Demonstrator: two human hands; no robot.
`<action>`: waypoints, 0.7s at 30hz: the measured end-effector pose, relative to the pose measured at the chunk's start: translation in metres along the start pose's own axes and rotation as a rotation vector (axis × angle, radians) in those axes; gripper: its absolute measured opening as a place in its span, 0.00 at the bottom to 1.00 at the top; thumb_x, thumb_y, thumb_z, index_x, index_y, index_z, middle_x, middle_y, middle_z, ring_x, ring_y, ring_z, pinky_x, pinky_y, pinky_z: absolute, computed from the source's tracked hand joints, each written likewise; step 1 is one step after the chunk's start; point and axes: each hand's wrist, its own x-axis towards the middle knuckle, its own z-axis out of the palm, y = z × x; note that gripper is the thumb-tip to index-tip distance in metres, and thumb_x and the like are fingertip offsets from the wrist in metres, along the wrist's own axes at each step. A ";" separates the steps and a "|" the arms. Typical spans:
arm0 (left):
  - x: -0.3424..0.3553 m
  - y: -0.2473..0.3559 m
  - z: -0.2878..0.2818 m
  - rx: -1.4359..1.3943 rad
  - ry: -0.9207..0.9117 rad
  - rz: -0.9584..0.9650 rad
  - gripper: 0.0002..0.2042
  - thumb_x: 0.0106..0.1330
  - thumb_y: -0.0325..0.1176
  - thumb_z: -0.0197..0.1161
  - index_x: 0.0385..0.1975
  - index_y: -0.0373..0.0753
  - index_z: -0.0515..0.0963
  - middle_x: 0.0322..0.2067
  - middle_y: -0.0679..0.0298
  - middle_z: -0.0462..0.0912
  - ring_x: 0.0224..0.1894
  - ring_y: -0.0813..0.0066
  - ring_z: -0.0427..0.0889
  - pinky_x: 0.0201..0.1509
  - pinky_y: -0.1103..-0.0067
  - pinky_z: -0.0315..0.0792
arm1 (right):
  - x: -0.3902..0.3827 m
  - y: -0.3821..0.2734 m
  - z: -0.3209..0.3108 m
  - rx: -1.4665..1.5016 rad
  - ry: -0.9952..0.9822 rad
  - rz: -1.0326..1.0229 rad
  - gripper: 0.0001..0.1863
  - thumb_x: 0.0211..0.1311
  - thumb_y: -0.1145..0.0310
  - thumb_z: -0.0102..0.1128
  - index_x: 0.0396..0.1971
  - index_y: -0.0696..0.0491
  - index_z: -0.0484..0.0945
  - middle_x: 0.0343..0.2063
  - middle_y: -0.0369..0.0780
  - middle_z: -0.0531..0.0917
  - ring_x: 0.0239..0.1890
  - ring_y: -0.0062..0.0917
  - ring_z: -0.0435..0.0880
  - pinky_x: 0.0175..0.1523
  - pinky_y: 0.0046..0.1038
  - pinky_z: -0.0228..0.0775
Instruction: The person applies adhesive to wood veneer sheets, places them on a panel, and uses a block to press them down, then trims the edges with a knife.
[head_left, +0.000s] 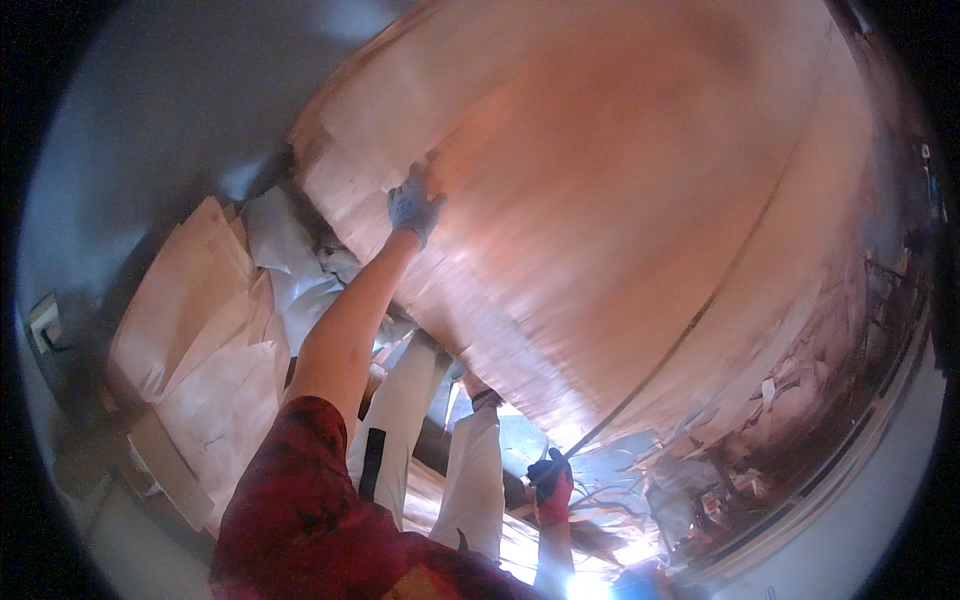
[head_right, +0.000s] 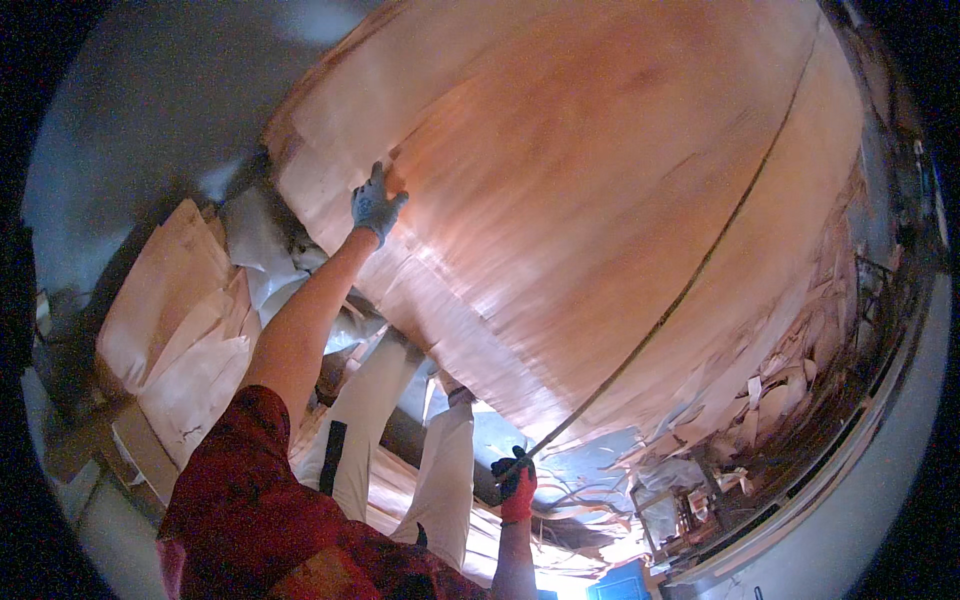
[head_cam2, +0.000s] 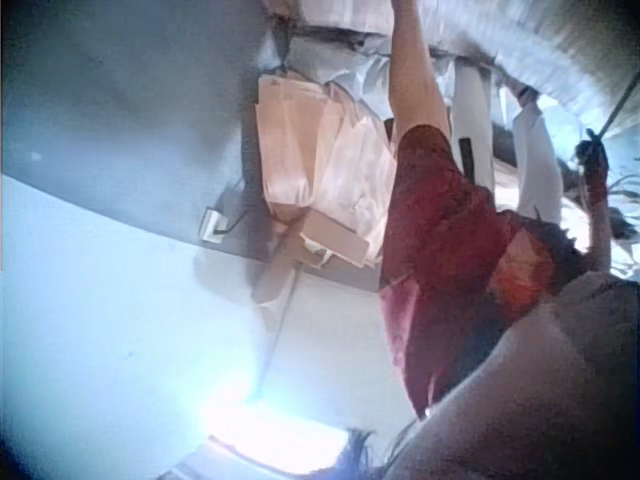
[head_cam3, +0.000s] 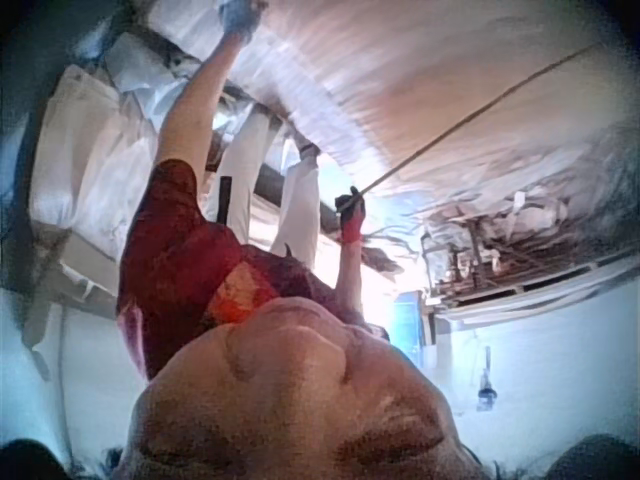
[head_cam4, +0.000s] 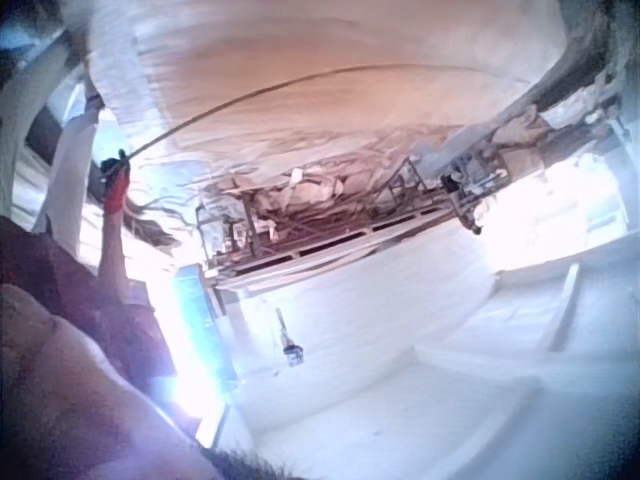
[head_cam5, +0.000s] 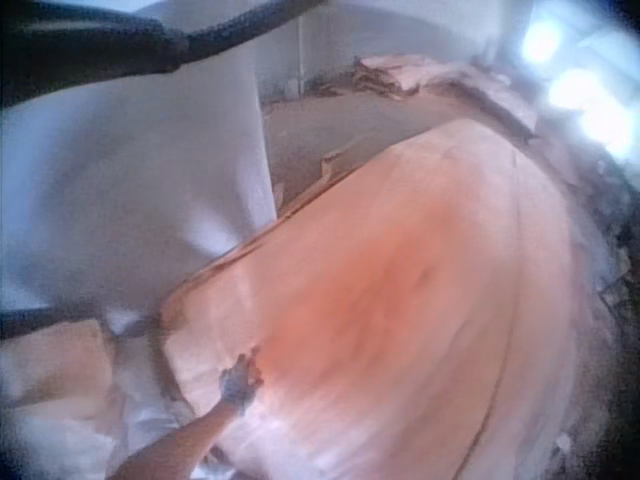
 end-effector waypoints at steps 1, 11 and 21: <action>-0.018 0.057 -0.006 -0.017 -0.045 0.083 0.37 0.56 0.50 0.67 0.64 0.39 0.65 0.47 0.49 0.83 0.50 0.45 0.80 0.58 0.56 0.69 | -0.009 -0.002 -0.009 -0.004 0.074 -0.047 0.26 0.74 0.52 0.50 0.57 0.61 0.70 0.23 0.39 0.79 0.25 0.27 0.78 0.34 0.32 0.73; -0.041 0.098 -0.104 -0.484 -0.539 0.077 0.25 0.56 0.43 0.71 0.49 0.32 0.81 0.40 0.58 0.87 0.42 0.68 0.84 0.43 0.69 0.76 | -0.017 0.010 -0.023 -0.113 0.378 -0.300 0.27 0.77 0.50 0.42 0.33 0.57 0.80 0.12 0.29 0.67 0.12 0.13 0.61 0.18 0.19 0.49; -0.230 0.280 -0.140 -0.679 -0.452 0.784 0.15 0.62 0.36 0.70 0.36 0.29 0.76 0.70 0.41 0.58 0.73 0.54 0.59 0.70 0.72 0.62 | 0.071 0.068 -0.010 -0.110 0.256 -0.268 0.24 0.77 0.53 0.43 0.34 0.56 0.83 0.15 0.31 0.72 0.16 0.15 0.67 0.22 0.23 0.58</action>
